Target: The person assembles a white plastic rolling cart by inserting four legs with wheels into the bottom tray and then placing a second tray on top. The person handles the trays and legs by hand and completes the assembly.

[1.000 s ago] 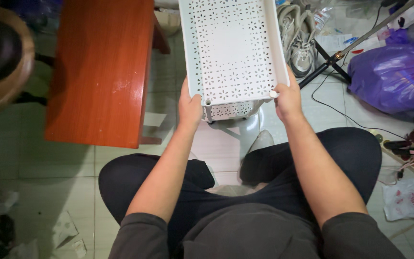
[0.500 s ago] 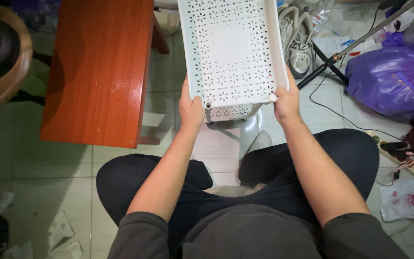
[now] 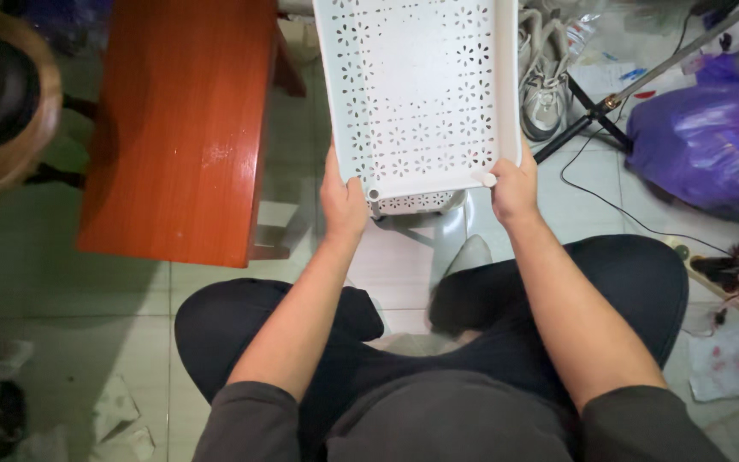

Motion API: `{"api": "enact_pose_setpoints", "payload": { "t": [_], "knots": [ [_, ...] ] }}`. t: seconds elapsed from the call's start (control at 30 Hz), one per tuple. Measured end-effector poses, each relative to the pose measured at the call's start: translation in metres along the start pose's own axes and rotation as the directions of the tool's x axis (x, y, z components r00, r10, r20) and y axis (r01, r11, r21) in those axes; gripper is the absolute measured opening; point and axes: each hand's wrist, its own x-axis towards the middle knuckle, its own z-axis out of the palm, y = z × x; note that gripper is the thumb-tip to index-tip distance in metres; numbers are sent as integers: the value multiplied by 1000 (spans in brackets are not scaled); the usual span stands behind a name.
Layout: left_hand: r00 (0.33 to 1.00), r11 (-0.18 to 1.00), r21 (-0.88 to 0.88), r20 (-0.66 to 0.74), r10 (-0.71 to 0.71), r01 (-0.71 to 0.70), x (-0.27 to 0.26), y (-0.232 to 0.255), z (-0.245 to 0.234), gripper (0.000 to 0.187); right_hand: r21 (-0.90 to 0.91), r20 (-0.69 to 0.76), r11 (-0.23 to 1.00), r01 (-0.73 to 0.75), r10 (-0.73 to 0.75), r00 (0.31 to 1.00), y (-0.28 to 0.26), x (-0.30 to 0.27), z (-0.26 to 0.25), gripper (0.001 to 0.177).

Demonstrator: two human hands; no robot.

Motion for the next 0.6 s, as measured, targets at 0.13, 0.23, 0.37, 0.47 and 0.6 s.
{"api": "enact_pose_setpoints", "payload": {
  "t": [0.13,0.23,0.37,0.47,0.6],
  "knots": [
    [999,999,-24,22,32,-31,0,1,5,73,14,5,1000,9,-9,1000,-10,-5,0,75],
    [999,999,-42,38,9,-8,2,5,0,74,5,-15,1000,-2,2,1000,-8,-3,0,77],
    [998,992,-123,56,21,-14,11,18,-6,76,-182,30,981,61,-57,998,-6,5,-5,77],
    [999,994,-110,49,18,-13,16,29,-15,74,-335,88,928,160,-138,986,-10,9,-1,78],
    [998,977,-210,45,49,-38,21,39,-30,74,-236,188,957,171,-128,974,-26,6,14,90]
  ]
}}
